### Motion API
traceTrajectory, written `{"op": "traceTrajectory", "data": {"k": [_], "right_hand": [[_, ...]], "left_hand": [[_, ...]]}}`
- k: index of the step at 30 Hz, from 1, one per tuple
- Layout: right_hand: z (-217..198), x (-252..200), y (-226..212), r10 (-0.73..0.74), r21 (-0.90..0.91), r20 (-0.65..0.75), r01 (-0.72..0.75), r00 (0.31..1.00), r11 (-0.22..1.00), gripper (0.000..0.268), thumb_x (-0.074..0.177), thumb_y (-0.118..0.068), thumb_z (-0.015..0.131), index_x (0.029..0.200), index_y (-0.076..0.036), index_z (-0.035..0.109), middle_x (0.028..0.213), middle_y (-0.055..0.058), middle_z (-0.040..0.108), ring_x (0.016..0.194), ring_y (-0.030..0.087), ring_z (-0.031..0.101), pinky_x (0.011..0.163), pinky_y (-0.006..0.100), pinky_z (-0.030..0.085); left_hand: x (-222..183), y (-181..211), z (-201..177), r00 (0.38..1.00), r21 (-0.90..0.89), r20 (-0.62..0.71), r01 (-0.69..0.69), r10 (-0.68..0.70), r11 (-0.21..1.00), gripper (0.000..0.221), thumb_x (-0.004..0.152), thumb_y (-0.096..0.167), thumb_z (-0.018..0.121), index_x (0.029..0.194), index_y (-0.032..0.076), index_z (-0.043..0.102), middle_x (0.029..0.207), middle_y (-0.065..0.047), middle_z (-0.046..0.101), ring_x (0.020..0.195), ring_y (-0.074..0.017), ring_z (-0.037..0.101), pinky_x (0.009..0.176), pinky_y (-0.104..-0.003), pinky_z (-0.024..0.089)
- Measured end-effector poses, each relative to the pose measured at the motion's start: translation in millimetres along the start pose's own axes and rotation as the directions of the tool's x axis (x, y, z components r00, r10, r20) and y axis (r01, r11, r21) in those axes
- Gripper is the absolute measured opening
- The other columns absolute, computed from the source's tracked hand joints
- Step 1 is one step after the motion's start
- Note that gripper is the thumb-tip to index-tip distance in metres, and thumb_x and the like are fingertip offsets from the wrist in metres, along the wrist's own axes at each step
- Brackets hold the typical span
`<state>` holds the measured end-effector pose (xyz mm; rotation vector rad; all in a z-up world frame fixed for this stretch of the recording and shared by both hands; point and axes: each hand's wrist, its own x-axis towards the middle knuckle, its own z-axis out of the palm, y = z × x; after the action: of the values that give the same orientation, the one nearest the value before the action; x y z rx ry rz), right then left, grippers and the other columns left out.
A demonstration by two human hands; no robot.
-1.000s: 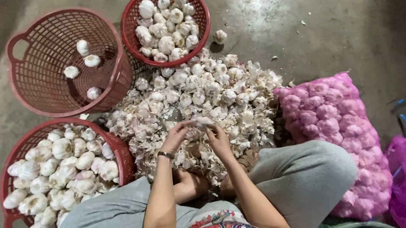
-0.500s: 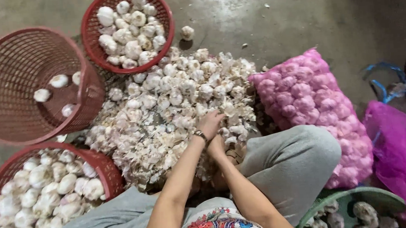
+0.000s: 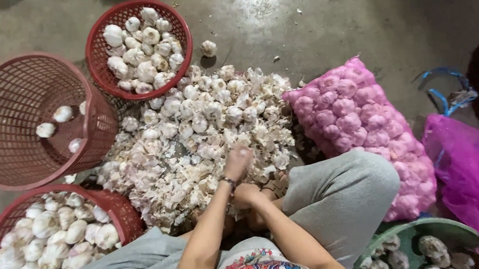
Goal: Peeling the outer skin from garlic bulbs by hand and sorting them into baskets
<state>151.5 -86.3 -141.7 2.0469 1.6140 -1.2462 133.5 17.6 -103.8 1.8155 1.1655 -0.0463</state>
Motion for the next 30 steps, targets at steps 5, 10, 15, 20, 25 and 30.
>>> {"op": "traceTrajectory", "data": {"k": [5,10,15,20,25,30], "right_hand": [[-89.3,-50.4,-11.0,0.063,0.568,-0.376,0.176,0.924,0.804,0.041,0.104,-0.045,0.041,0.11,-0.015,0.067,0.087,0.018,0.075,0.094,0.038,0.074,0.076,0.048,0.057],[-74.7,-19.2,-38.5,0.021,0.913,-0.374,0.364,0.927,0.184,0.069,0.103,-0.066,0.042,0.122,-0.006,0.07,0.088,0.016,0.065,0.076,0.027,0.068,0.058,0.034,0.056],[-103.4,-81.4,-61.4,0.061,0.858,-0.51,0.512,0.858,-0.036,0.049,0.105,-0.04,0.056,0.117,0.005,0.072,0.109,0.014,0.065,0.102,0.027,0.055,0.096,0.043,0.048],[-113.4,-88.0,-72.8,0.03,0.812,-0.581,0.577,0.813,0.087,0.03,0.103,-0.023,0.063,0.08,-0.006,0.069,0.071,0.003,0.062,0.072,0.012,0.053,0.066,0.023,0.042],[-109.7,-87.9,-80.4,-0.056,0.791,-0.6,0.603,0.798,0.105,0.028,0.107,-0.025,0.055,0.09,-0.006,0.067,0.079,0.003,0.06,0.079,0.013,0.051,0.074,0.025,0.043],[-121.2,-86.9,-77.9,-0.209,0.741,-0.651,0.671,0.729,0.031,0.026,0.102,-0.025,0.058,0.112,-0.002,0.065,0.074,0.001,0.051,0.068,0.009,0.046,0.067,0.023,0.04]], "left_hand": [[-81.3,5.3,-87.9,0.915,-0.382,-0.389,-0.05,-0.111,0.923,0.048,0.102,0.06,0.047,0.099,0.017,0.066,0.066,-0.012,0.062,0.078,-0.0277,0.067,0.075,-0.044,0.054],[-134.9,27.7,-104.3,0.878,-0.193,-0.479,-0.078,-0.025,0.978,0.059,0.106,0.057,0.031,0.105,0.01,0.067,0.086,-0.026,0.07,0.087,-0.044,0.069,0.077,-0.053,0.054],[-143.3,4.5,-100.8,0.893,-0.611,-0.417,-0.138,-0.169,0.78,0.032,0.111,0.033,0.042,0.108,0.008,0.061,0.079,-0.009,0.061,0.068,-0.0186,0.059,0.063,-0.028,0.051],[-187.8,31.6,-122.5,0.961,-0.723,-0.274,-0.191,-0.021,0.664,0.038,0.105,0.027,0.044,0.135,0.005,0.051,0.113,-0.014,0.056,0.104,-0.0257,0.053,0.095,-0.038,0.047],[-199.0,35.8,-113.5,0.896,-0.573,-0.44,-0.329,0.058,0.75,0.077,0.096,0.02,0.06,0.157,0.003,0.017,0.154,-0.039,0.025,0.139,-0.0561,0.028,0.114,-0.065,0.025],[-178.7,2.6,-109.2,0.837,-0.375,-0.519,-0.407,0.175,0.833,0.1,0.079,0.001,0.081,0.157,0.004,0.019,0.138,-0.04,0.042,0.127,-0.0569,0.046,0.106,-0.064,0.039]]}}
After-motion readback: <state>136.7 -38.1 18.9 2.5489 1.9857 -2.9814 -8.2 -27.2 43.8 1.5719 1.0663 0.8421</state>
